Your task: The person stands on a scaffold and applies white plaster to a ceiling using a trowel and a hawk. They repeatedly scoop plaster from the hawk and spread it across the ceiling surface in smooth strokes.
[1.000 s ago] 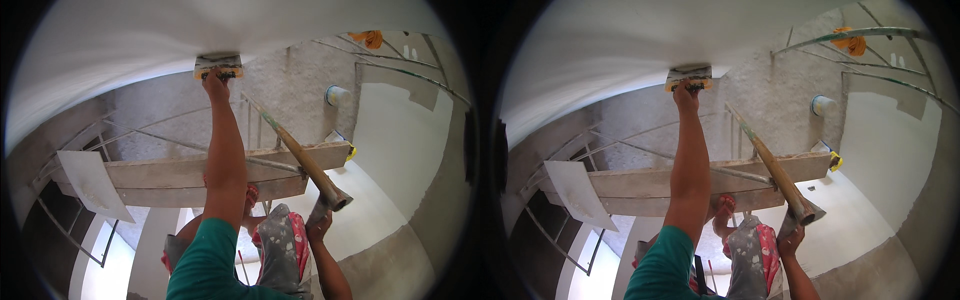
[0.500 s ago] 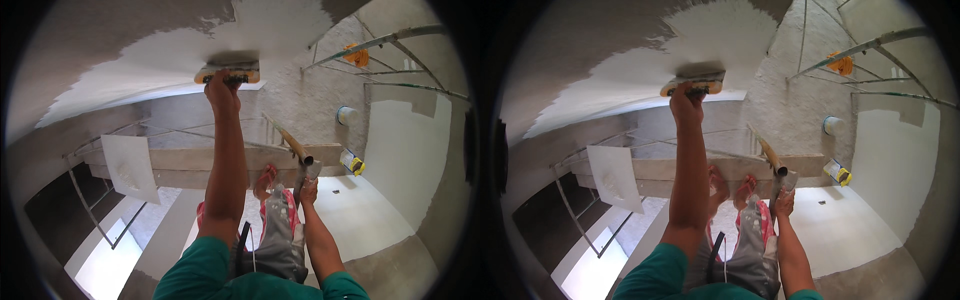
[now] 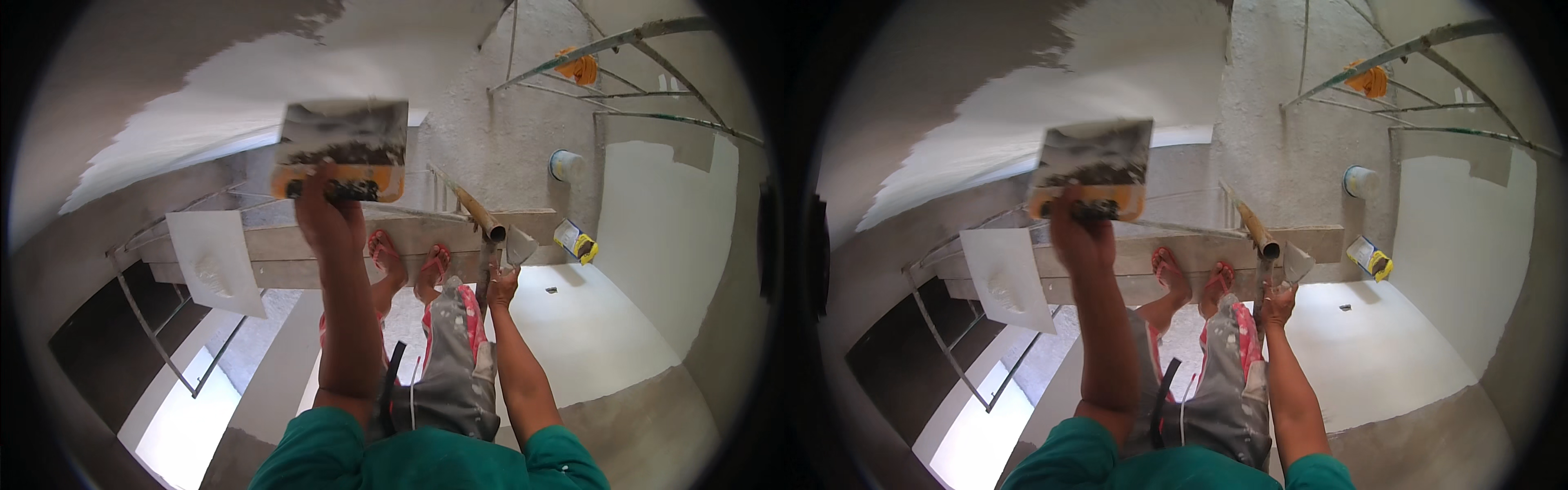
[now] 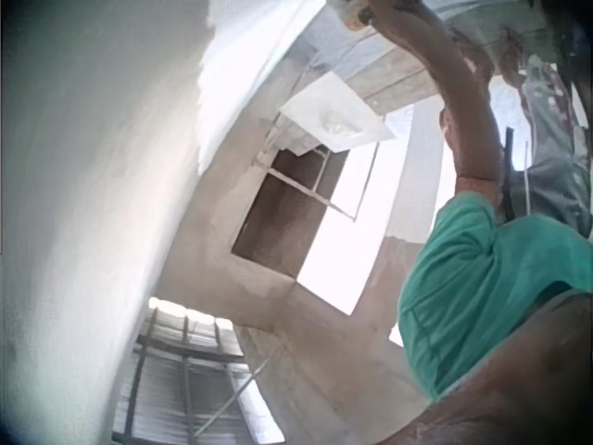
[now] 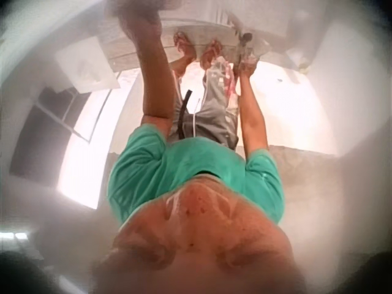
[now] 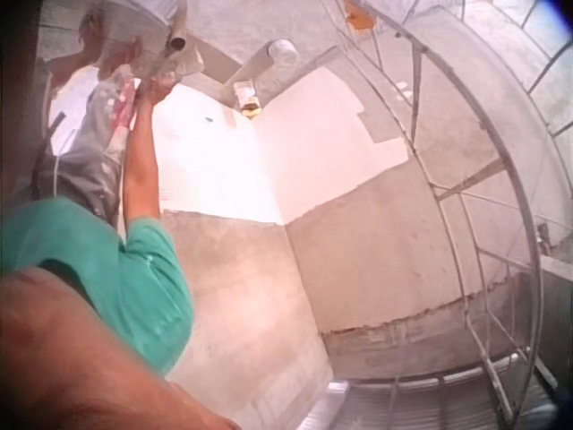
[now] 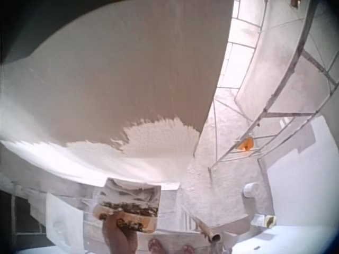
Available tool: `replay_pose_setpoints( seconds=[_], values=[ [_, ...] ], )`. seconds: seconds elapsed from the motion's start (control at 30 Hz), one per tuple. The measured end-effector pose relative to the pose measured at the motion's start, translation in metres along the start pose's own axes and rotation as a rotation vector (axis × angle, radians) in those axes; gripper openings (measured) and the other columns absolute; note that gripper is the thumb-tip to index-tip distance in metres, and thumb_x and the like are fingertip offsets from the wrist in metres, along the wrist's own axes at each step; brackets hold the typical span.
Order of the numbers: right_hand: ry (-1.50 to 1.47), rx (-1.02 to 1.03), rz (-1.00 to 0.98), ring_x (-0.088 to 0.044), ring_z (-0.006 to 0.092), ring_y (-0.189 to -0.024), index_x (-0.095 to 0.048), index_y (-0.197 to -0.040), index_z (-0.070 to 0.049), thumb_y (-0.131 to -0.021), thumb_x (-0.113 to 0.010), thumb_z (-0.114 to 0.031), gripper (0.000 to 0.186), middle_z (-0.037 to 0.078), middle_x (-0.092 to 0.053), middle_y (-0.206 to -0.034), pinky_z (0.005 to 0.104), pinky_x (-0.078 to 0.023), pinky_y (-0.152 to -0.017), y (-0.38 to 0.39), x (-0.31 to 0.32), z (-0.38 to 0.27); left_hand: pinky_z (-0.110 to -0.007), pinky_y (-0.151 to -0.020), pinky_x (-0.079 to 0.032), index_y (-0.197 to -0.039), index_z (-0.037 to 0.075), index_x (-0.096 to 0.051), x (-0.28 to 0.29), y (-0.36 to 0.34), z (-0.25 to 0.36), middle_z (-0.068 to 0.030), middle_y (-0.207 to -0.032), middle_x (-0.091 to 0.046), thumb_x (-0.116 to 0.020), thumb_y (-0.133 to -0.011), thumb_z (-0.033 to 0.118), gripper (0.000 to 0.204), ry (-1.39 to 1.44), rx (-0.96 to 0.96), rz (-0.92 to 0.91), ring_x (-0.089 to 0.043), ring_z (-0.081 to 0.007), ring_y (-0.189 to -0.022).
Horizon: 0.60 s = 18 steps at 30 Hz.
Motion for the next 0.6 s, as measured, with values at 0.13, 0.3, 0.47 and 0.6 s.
replay_pose_setpoints(
  seconds=[0.13,0.3,0.47,0.6],
  values=[
    [0.122,0.177,-0.005,-0.056,0.0421,-0.096,-0.049,-0.114,0.003,-0.072,-0.076,-0.036,0.064,0.025,-0.059,-0.103,0.0443,-0.044,-0.084,-0.016,-0.037,0.001,-0.03,-0.07,-0.051,-0.103,0.002,-0.054,0.145,-0.091,-0.175,-0.0046,-0.091,-0.059,-0.06,-0.074,-0.001,0.03,-0.06,0.3,-0.015,-0.06,-0.0173,-0.082],
    [-0.067,0.211,-0.077,-0.056,0.0376,-0.093,-0.05,-0.107,0.007,-0.071,-0.075,-0.015,0.049,0.022,-0.058,-0.102,0.0411,-0.045,-0.083,-0.02,-0.054,0.0,-0.033,-0.06,-0.053,-0.102,0.0,-0.051,0.274,-0.193,-0.35,-0.008,-0.091,-0.057,-0.061,-0.074,0.001,0.029,-0.105,0.415,0.139,-0.061,-0.0212,-0.077],
    [0.124,0.186,-0.079,-0.054,0.0324,-0.094,-0.048,-0.112,0.008,-0.075,-0.072,-0.023,0.053,0.021,-0.055,-0.102,0.0403,-0.042,-0.086,-0.021,-0.057,0.017,-0.035,-0.06,-0.051,-0.105,0.002,-0.053,0.301,-0.267,-0.453,-0.0075,-0.091,-0.058,-0.06,-0.077,0.002,0.029,-0.115,0.475,0.155,-0.06,-0.0226,-0.079],
    [0.23,0.192,-0.053,-0.055,0.0316,-0.09,-0.053,-0.106,0.006,-0.075,-0.074,-0.025,0.049,0.019,-0.057,-0.097,0.0416,-0.043,-0.082,-0.013,-0.051,0.04,-0.038,-0.065,-0.051,-0.109,0.002,-0.051,0.306,-0.303,-0.493,-0.0098,-0.099,-0.057,-0.059,-0.077,0.003,0.033,-0.072,0.453,0.162,-0.059,-0.0255,-0.088]
  ],
)
Point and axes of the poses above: each hand's wrist, its own y-axis away from the middle knuckle, its own x-axis out of the back of the hand, z = x × y, the point moved 7 cm from there along -y, towards the middle knuckle
